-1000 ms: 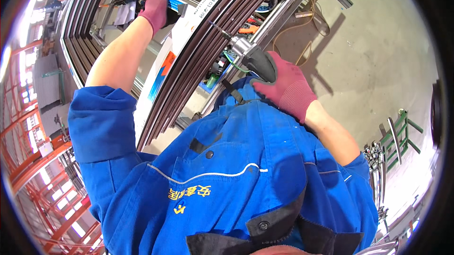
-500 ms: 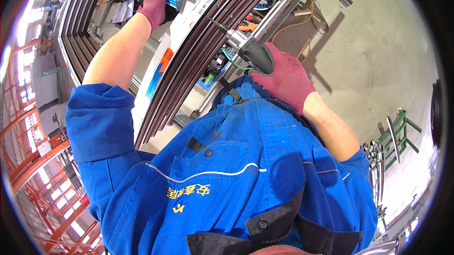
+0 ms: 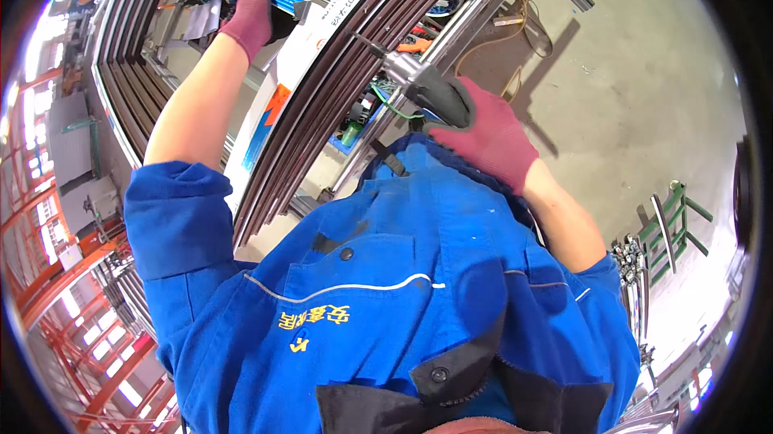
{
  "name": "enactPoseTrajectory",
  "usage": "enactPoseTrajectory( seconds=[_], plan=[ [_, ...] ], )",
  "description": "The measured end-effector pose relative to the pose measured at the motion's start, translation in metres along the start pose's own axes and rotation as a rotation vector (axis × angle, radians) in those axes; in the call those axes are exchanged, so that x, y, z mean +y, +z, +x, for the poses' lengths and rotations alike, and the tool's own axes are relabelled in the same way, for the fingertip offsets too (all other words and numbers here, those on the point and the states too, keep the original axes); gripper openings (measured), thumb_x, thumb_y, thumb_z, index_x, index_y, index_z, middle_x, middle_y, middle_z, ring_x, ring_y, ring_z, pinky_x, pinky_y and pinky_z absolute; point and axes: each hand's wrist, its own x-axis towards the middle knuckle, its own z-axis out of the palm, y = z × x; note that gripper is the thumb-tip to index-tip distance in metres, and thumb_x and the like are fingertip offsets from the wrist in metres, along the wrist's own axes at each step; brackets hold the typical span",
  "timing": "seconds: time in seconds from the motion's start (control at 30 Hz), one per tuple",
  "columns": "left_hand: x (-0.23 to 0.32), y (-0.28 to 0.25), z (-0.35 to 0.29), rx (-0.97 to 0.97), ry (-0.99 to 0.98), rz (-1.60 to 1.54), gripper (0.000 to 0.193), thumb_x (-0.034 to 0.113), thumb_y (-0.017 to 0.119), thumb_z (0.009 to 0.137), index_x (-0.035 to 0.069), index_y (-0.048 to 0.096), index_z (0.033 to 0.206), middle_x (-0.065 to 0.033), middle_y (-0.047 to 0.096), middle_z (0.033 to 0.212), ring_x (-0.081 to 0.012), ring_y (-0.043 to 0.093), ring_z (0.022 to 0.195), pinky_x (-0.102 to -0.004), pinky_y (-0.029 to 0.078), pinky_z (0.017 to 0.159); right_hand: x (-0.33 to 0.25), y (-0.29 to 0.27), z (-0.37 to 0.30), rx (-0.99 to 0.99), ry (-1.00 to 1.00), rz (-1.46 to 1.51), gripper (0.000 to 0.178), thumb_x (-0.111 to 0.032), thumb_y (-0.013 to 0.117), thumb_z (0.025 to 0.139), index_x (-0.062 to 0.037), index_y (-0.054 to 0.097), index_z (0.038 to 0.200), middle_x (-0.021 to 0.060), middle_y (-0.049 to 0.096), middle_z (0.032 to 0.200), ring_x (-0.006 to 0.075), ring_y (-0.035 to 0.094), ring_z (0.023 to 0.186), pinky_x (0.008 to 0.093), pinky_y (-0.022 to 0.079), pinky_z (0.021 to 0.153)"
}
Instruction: Assembling a metal window frame using an electric drill and checking alignment with a spirit level.
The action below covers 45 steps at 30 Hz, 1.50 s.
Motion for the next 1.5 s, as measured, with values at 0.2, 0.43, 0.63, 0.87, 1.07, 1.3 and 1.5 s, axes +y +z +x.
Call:
enactPoseTrajectory(
  seconds=[0.2, 0.43, 0.63, 0.87, 1.07, 1.3, 1.5],
  plan=[
    [-0.005, 0.000, -0.101, -0.229, 0.006, 0.408, 0.064, 0.055, 0.068, 0.097, 0.003, 0.064, 0.134, -0.0093, 0.070, 0.107, -0.0160, 0.066, 0.095, -0.0351, 0.055, 0.083, 0.088, -0.012, -0.002, 0.027, 0.029, -0.037, 0.063, -0.031, 0.082, 0.081, -0.0035, 0.060, 0.134, 0.0179, 0.073, 0.111, 0.0283, 0.073, 0.090, 0.0383, 0.056, 0.076],
    [-0.009, 0.014, -0.135, -0.267, 0.011, 0.719, 0.042, 0.044, 0.071, 0.099, 0.004, 0.075, 0.109, -0.0002, 0.062, 0.083, -0.0111, 0.057, 0.078, -0.0308, 0.049, 0.074, 0.198, 0.095, 0.186, -0.407, 0.316, -0.273, 0.051, -0.040, 0.081, 0.077, 0.0059, 0.076, 0.098, 0.0254, 0.076, 0.097, 0.0338, 0.076, 0.088, 0.0451, 0.060, 0.076],
    [0.003, 0.034, -0.173, -0.117, 0.012, 0.535, 0.049, 0.048, 0.069, 0.101, 0.001, 0.070, 0.112, -0.0022, 0.066, 0.079, -0.0089, 0.057, 0.067, -0.0270, 0.045, 0.058, 0.205, 0.163, 0.259, -0.417, 0.200, -0.385, 0.032, -0.023, 0.072, 0.081, 0.0040, 0.073, 0.097, 0.0218, 0.075, 0.087, 0.0355, 0.075, 0.082, 0.0463, 0.060, 0.074],
    [-0.015, -0.083, -0.200, -0.375, 0.077, 0.897, 0.061, 0.054, 0.051, 0.108, -0.005, 0.063, 0.110, -0.0098, 0.062, 0.091, -0.0183, 0.057, 0.090, -0.0353, 0.049, 0.087, 0.149, 0.087, 0.176, -0.483, -0.022, -0.768, 0.045, -0.027, 0.063, 0.090, -0.0056, 0.064, 0.129, 0.0243, 0.064, 0.132, 0.0412, 0.063, 0.122, 0.0499, 0.051, 0.104],
    [-0.028, -0.094, -0.191, -0.313, 0.158, 1.070, 0.052, 0.040, 0.045, 0.111, -0.008, 0.063, 0.115, -0.0273, 0.071, 0.100, -0.0350, 0.067, 0.097, -0.0448, 0.050, 0.088, -0.046, 0.056, 0.107, -0.058, -0.954, -0.349, 0.034, -0.025, 0.079, 0.084, -0.0111, 0.071, 0.114, 0.0101, 0.072, 0.110, 0.0318, 0.071, 0.096, 0.0433, 0.058, 0.085],
    [-0.073, -0.137, -0.157, -0.425, 0.268, 0.821, 0.034, 0.026, 0.052, 0.107, 0.000, 0.063, 0.126, -0.0187, 0.069, 0.113, -0.0215, 0.064, 0.106, -0.0396, 0.050, 0.096, -0.143, 0.117, 0.169, -0.355, -0.951, -0.696, 0.048, -0.046, 0.067, 0.095, -0.0113, 0.061, 0.126, 0.0116, 0.068, 0.103, 0.0354, 0.069, 0.098, 0.0474, 0.053, 0.086],
    [-0.026, -0.140, -0.190, -0.514, 0.083, 0.725, 0.036, 0.021, 0.063, 0.102, -0.001, 0.064, 0.131, -0.0137, 0.069, 0.119, -0.0187, 0.063, 0.111, -0.0352, 0.050, 0.101, -0.180, 0.106, 0.200, -0.746, -0.543, -0.854, 0.046, -0.051, 0.061, 0.099, -0.0079, 0.065, 0.115, 0.0214, 0.071, 0.100, 0.0404, 0.069, 0.102, 0.0502, 0.053, 0.090]
  ],
)
